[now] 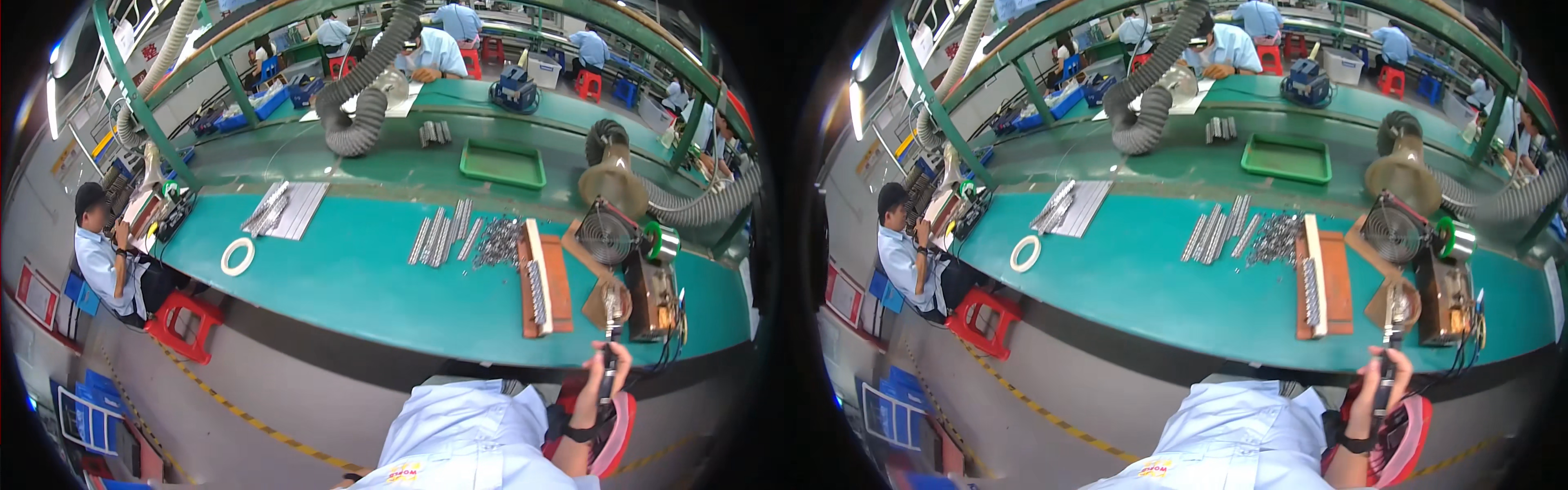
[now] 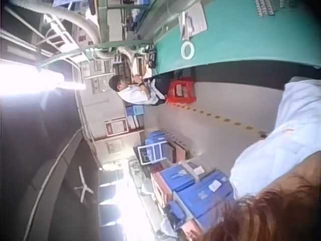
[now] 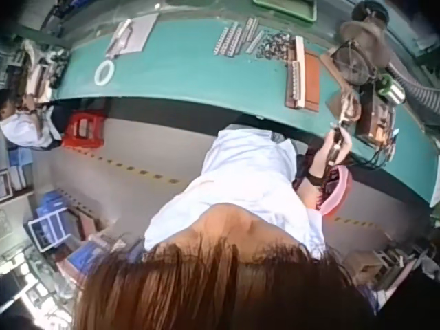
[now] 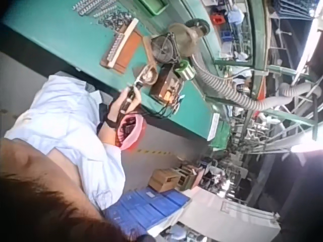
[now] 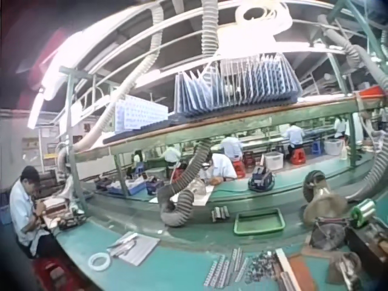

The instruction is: The person pours a tray of metal clips onto the table, then repeatedly places a clip onto a metal strip and solders it into place using a soldering iron.

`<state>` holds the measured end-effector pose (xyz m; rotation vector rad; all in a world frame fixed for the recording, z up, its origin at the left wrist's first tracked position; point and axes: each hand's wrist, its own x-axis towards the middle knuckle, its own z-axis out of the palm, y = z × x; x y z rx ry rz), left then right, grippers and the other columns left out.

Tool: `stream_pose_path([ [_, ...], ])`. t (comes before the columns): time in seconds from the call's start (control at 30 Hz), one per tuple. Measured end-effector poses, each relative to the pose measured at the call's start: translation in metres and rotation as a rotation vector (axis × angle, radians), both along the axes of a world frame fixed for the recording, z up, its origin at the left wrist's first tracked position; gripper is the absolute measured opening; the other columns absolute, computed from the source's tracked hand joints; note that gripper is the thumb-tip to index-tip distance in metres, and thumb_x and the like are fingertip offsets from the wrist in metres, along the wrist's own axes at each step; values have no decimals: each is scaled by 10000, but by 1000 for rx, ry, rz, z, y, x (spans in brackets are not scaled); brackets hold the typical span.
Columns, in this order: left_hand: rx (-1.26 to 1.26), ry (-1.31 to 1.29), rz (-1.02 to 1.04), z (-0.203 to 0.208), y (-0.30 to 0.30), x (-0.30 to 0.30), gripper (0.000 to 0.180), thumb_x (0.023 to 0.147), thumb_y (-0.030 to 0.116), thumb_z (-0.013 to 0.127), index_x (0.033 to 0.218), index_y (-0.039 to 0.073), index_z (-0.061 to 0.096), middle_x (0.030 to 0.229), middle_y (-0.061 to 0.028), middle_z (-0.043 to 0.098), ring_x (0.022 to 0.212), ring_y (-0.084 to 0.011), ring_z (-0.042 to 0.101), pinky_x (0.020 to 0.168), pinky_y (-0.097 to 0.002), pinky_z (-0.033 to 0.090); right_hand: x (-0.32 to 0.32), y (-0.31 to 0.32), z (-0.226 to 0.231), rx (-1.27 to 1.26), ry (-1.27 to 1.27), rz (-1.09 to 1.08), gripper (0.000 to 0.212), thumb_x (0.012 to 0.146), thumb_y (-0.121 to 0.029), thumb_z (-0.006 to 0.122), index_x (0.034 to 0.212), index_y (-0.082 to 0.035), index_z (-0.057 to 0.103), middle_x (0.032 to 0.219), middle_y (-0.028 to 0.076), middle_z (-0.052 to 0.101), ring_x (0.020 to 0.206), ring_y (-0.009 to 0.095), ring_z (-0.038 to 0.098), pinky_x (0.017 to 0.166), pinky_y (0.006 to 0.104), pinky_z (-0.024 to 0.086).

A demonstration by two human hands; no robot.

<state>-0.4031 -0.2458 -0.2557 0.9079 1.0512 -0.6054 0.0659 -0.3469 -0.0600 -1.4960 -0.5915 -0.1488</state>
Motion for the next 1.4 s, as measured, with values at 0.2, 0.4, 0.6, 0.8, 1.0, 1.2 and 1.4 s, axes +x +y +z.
stream_pose_path([
  [0.2, 120, 80, -131, -40, -44, -45, 248, 880, 205, 520, 1024, 9, 567, 999, -72, 599, 899, -179, 571, 811, -297, 437, -27, -54, 35, 75, 7, -190, 261, 855, -68, 495, 1110, -35, 449, 981, 106, 569, 665, 94, 461, 653, 227, 402],
  [0.4, 203, 91, -580, -76, -36, -35, 240, 874, 205, 525, 1007, 12, 573, 988, -84, 603, 893, -183, 576, 797, -304, 442, 1, -96, 53, 218, -205, -449, 277, 849, -49, 512, 1115, -13, 446, 977, 152, 592, 667, 103, 483, 654, 223, 410],
  [0.6, 286, 74, -884, -96, -26, -12, 232, 868, 206, 529, 990, 15, 579, 977, -96, 606, 887, -188, 582, 782, -310, 448, 27, -135, 69, 310, -326, -628, 264, 852, -36, 513, 1104, 0, 441, 957, 173, 598, 663, 111, 506, 654, 216, 418],
  [0.8, 548, 27, -875, -83, 28, 70, 224, 862, 206, 534, 973, 18, 585, 966, -108, 610, 880, -192, 587, 768, -316, 453, 61, -160, 131, 331, -510, -843, 245, 856, -42, 510, 1086, 7, 441, 966, 165, 600, 665, 112, 501, 658, 212, 417],
  [1.0, 932, -53, -833, -72, 167, 212, 217, 856, 207, 539, 956, 22, 591, 956, -120, 614, 874, -197, 592, 754, -323, 458, 135, -96, 179, 221, -497, -912, 283, 858, -49, 504, 1128, -3, 435, 983, 141, 593, 660, 106, 479, 657, 212, 407],
  [1.2, 1089, -81, -881, -69, 138, 181, 210, 850, 207, 543, 939, 25, 597, 945, -132, 617, 868, -201, 597, 740, -329, 464, 129, -52, 186, -5, -439, -808, 301, 834, -26, 515, 1127, -23, 450, 938, 132, 587, 678, 106, 479, 656, 213, 397],
  [1.4, 1302, -2, -824, -106, 79, 108, 203, 843, 208, 548, 921, 28, 603, 934, -143, 621, 861, -205, 602, 726, -335, 469, 71, -12, 83, -131, -164, -556, 268, 796, -51, 536, 1047, -50, 443, 869, 93, 572, 652, 117, 501, 600, 221, 416],
])
